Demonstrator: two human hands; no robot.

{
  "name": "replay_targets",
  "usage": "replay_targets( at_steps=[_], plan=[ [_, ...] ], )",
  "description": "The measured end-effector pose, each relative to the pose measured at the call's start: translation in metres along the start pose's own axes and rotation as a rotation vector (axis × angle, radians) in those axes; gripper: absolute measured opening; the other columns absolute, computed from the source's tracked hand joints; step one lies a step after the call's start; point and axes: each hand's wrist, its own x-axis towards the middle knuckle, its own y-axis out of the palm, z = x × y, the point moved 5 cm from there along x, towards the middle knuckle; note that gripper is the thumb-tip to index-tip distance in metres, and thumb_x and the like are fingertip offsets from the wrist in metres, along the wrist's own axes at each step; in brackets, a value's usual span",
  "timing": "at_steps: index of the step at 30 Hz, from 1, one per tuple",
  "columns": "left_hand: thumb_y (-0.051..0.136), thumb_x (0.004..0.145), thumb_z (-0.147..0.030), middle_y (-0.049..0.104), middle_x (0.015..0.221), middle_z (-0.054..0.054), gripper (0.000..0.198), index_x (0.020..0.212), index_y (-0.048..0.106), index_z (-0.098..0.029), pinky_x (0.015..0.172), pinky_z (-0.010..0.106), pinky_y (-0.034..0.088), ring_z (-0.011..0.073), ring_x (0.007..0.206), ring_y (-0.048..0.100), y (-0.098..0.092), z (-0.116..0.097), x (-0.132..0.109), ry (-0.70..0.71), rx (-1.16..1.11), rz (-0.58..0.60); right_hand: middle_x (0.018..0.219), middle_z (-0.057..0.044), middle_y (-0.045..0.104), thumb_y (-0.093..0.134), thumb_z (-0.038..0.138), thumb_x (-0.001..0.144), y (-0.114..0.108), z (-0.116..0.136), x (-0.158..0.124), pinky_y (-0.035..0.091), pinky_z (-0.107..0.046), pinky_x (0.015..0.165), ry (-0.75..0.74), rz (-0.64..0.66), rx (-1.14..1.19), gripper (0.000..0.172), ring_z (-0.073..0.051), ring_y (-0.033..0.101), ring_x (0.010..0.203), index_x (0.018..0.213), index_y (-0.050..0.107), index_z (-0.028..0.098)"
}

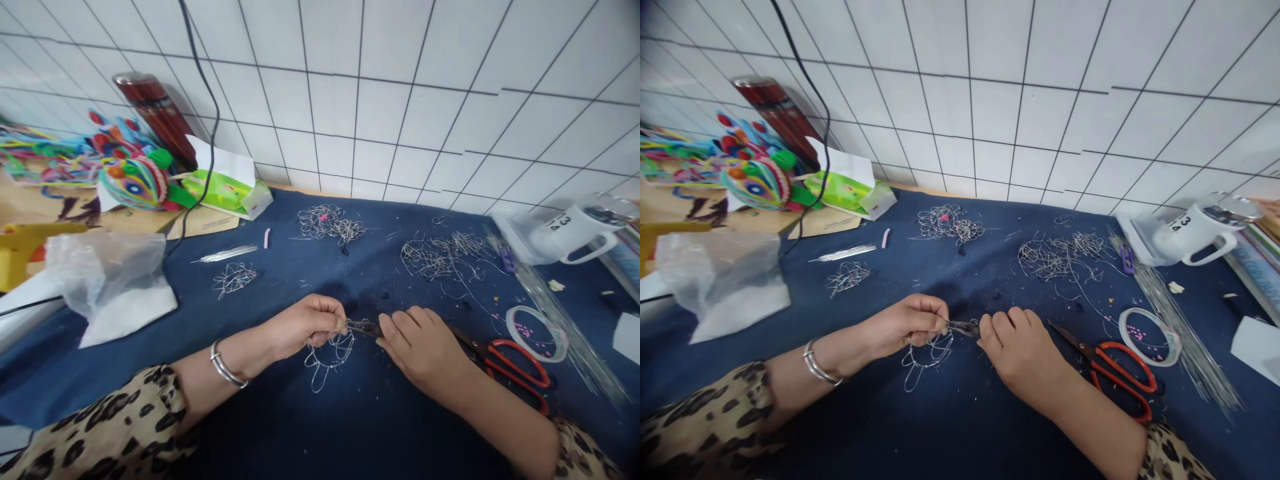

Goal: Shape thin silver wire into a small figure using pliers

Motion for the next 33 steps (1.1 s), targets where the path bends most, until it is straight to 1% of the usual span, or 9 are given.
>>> replay_targets(
  at_steps=[8,14,19,23,28,33],
  plan=[
    [0.057,0.07,-0.012,0.045,0.05,-0.004,0.005,0.067,0.06,-0.011,0.038,0.018,0.015,0.0021,0.037,0.03,-0.0009,0.0026,0.0003,-0.02,-0.01,0.019,0.084,-0.008,0.055,0.046,0.028,0.087,0.0013,0.0002,-0.001,0.036,-0.036,0.063,0.0,0.002,-0.017,0.032,-0.019,0.044,0.074,0.113,0.052,0.011],
    [0.059,0.069,-0.011,0.043,0.048,-0.005,0.004,0.065,0.059,-0.011,0.036,0.016,0.016,0.002,0.037,0.03,-0.0007,0.0011,0.0009,-0.023,-0.015,0.029,0.088,-0.008,0.055,0.047,0.03,0.087,0.0006,-0.0003,-0.0028,0.037,-0.037,0.066,0.001,-0.034,-0.034,0.033,-0.02,0.046,0.078,0.114,0.051,0.012],
    [0.057,0.069,-0.011,0.043,0.047,-0.006,0.005,0.065,0.058,-0.011,0.036,0.016,0.017,0.0019,0.036,0.03,-0.0008,0.0016,0.0002,-0.04,-0.02,0.014,0.091,-0.009,0.056,0.05,0.027,0.085,0.0007,0.0001,-0.0043,0.037,-0.037,0.068,-0.007,-0.052,-0.07,0.034,-0.021,0.048,0.079,0.116,0.05,0.012],
    [0.057,0.069,-0.01,0.043,0.046,-0.005,0.006,0.063,0.058,-0.011,0.035,0.016,0.016,0.0016,0.035,0.029,-0.0008,0.0025,0.0,-0.057,-0.026,0.027,0.095,-0.009,0.056,0.052,0.024,0.083,0.0005,0.0004,-0.0054,0.037,-0.037,0.069,-0.024,-0.064,-0.087,0.036,-0.022,0.048,0.082,0.117,0.05,0.012],
    [0.056,0.07,-0.009,0.041,0.043,-0.006,0.008,0.063,0.059,-0.011,0.035,0.016,0.014,0.0017,0.034,0.028,-0.0016,0.0028,0.001,-0.069,-0.043,0.046,0.095,-0.007,0.057,0.053,0.022,0.083,-0.0027,0.0,-0.006,0.037,-0.037,0.066,-0.045,-0.069,-0.081,0.037,-0.02,0.047,0.078,0.118,0.05,0.012],
    [0.058,0.07,-0.009,0.045,0.047,-0.005,0.006,0.064,0.059,-0.011,0.037,0.017,0.015,0.0018,0.036,0.031,-0.0006,0.0016,0.0013,-0.063,-0.023,0.043,0.089,-0.007,0.058,0.051,0.025,0.085,0.002,-0.001,-0.0044,0.036,-0.035,0.061,-0.024,-0.051,-0.022,0.034,-0.019,0.046,0.073,0.116,0.051,0.012]
  ],
)
